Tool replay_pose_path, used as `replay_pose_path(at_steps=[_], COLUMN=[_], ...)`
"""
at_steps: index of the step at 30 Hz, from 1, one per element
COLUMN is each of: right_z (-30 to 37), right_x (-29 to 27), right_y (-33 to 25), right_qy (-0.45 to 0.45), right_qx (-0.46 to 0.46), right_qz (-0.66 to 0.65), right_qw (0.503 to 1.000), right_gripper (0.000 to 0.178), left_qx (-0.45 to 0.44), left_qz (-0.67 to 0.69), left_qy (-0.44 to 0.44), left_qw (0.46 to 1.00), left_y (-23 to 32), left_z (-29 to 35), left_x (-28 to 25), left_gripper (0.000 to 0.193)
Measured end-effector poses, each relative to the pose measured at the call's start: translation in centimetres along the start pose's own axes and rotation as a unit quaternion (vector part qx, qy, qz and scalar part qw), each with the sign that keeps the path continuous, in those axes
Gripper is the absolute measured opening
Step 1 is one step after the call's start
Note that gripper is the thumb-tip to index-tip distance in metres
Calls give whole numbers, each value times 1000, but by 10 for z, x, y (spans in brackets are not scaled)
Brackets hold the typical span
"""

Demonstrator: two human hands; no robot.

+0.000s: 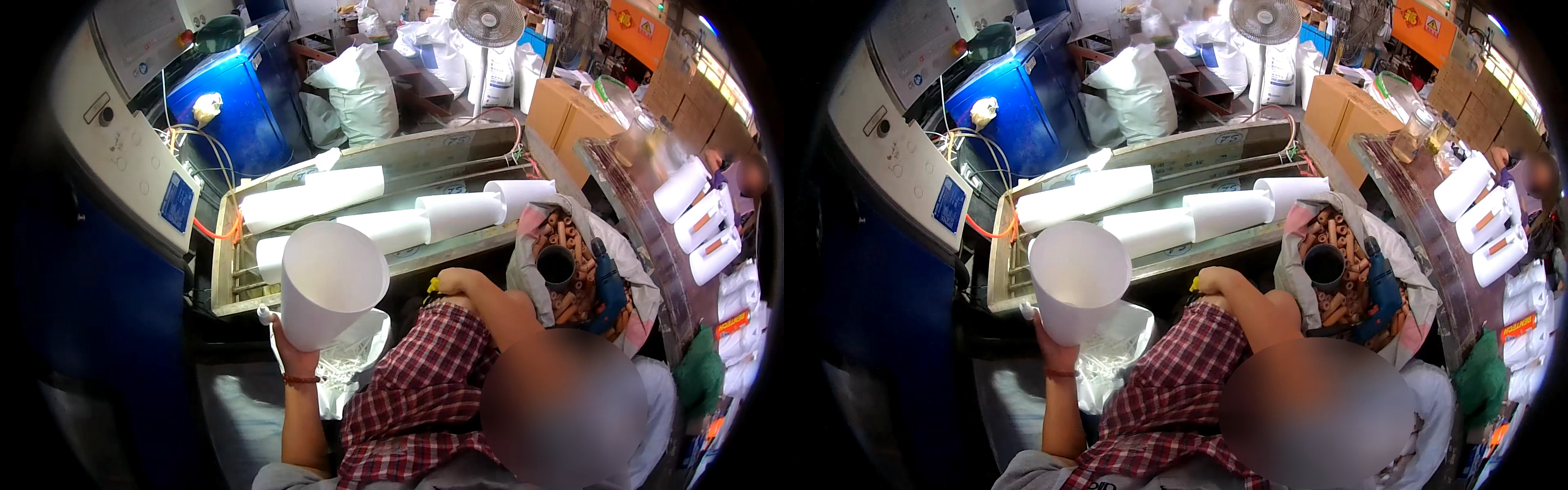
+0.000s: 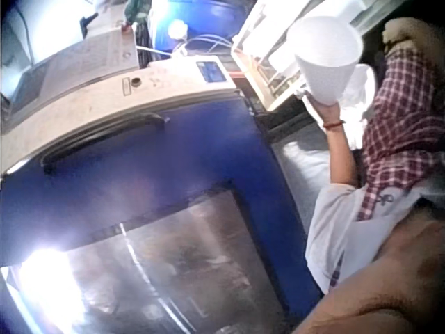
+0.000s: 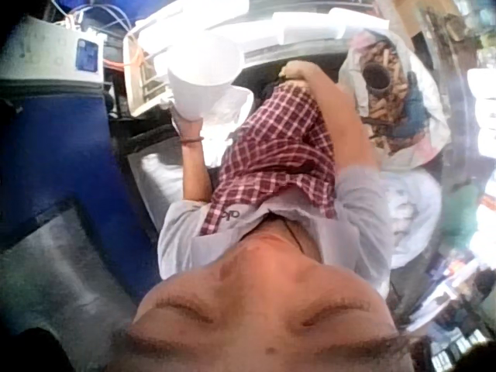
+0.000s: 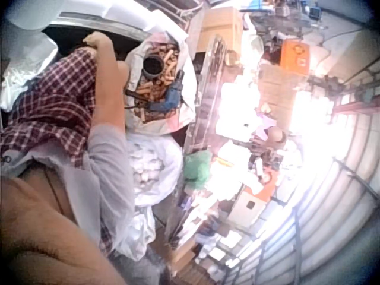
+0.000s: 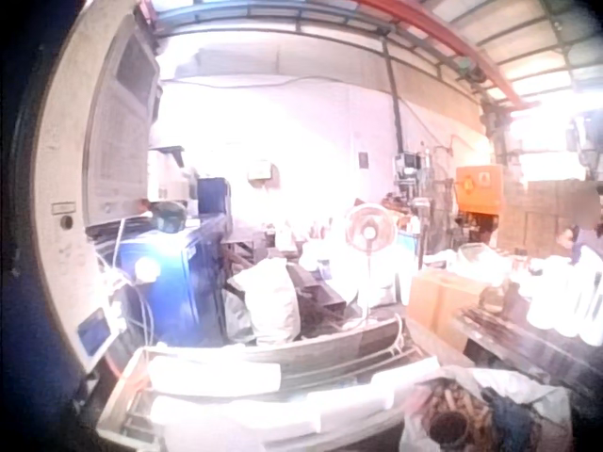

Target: The person assembles plastic components by hand and using a power drill. They clean a white cylindrical part with a yellow cloth, insert a wooden handle, and use a power drill to secure hardware before placing finished items into a container.

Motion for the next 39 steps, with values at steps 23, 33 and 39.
replay_pose_path(at_steps=[23, 33, 39], right_z=[230, 254, 290], right_x=[-13, 3, 14], right_y=[23, 26, 27], right_qy=[392, 510, 606], right_qx=[-95, -168, -95], right_qz=[-586, -724, -604], right_qw=[703, 433, 508], right_gripper=[29, 33, 29], left_qx=[-66, 54, 159], left_qz=[17, -599, -815], left_qy=[-111, -121, -218], left_qw=[991, 790, 512], left_y=[-75, -87, -140], left_z=[-2, 37, 89], left_x=[83, 120, 104], left_gripper=[55, 53, 38])
Point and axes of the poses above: each hand's wrist, its own z-axis away from the middle knuckle, its own x-axis out of the palm, y = z × x, the point moved 8 cm from there along -z, towards the middle knuckle, and after that the axes turned 14 degrees about -x, right-handed, at the moved point
